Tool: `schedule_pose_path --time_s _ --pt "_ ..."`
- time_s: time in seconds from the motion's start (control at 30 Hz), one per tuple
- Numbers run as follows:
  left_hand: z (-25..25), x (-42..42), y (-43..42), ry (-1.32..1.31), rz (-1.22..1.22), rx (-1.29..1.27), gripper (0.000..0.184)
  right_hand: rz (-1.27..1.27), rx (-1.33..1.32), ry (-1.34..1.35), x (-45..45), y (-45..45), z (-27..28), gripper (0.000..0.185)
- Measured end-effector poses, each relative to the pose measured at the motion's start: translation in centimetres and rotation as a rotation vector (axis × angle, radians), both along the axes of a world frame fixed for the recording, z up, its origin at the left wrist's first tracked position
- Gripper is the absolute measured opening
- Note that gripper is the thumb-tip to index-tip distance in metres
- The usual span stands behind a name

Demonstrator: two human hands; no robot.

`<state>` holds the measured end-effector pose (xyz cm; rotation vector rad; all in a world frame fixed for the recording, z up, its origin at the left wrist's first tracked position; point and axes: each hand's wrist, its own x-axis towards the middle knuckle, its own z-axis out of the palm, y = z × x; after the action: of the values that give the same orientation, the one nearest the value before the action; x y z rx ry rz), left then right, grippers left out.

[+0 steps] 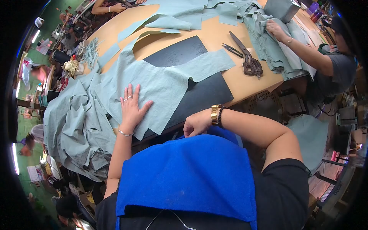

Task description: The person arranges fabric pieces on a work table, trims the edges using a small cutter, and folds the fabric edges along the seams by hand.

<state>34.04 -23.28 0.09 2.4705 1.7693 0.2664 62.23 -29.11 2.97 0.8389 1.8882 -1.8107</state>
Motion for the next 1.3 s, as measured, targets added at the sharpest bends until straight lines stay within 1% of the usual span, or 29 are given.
schedule_pose_path --time_s 0.17,0.33,0.43,0.53,0.63,0.73,0.83,0.93,1.03,1.17,1.27,1.3 --pt "-0.2 -0.1 0.0 -0.005 -0.005 0.012 0.089 0.043 0.092 0.126 0.2 -0.4 -2.7 0.035" --pt "-0.2 -0.1 0.0 -0.007 -0.003 0.007 0.089 0.072 0.269 0.071 -1.2 -1.2 0.1 0.036" --pt "-0.2 -0.1 0.0 -0.009 -0.004 0.006 0.089 0.181 0.25 0.071 -0.7 -0.3 0.1 0.034" --pt "-0.2 -0.2 -0.1 -0.02 0.0 0.003 0.088 0.184 0.236 0.084 -0.2 -0.3 -0.4 0.03" --pt "-0.3 -0.2 0.0 -0.014 0.004 0.005 0.088 0.188 0.339 0.047 -1.0 -1.0 0.5 0.032" --pt "-0.5 -0.2 0.1 0.0 0.006 0.027 0.086 0.195 0.359 0.061 -1.2 -1.3 1.1 0.032" --pt "-0.7 -0.3 0.1 -0.003 0.002 0.028 0.087 0.185 0.328 0.12 -0.5 -1.2 1.4 0.031" --pt "-0.6 -0.2 0.1 -0.013 -0.001 0.026 0.088 0.043 0.075 0.171 0.8 -0.8 -0.2 0.037" --pt "-0.4 -0.2 0.1 -0.006 0.002 0.027 0.089 0.077 0.003 0.162 1.8 0.0 -1.0 0.043" --pt "-0.1 -0.1 0.0 0.001 0.004 0.015 0.089 0.127 0.074 0.101 2.0 -0.3 -0.5 0.038" --pt "-0.4 -0.2 0.1 0.0 0.005 0.023 0.09 0.03 0.167 0.094 2.6 -1.3 -1.4 0.037" --pt "-0.4 -0.2 0.0 0.001 0.004 0.022 0.089 0.024 0.179 0.057 2.9 -1.6 -0.8 0.037"
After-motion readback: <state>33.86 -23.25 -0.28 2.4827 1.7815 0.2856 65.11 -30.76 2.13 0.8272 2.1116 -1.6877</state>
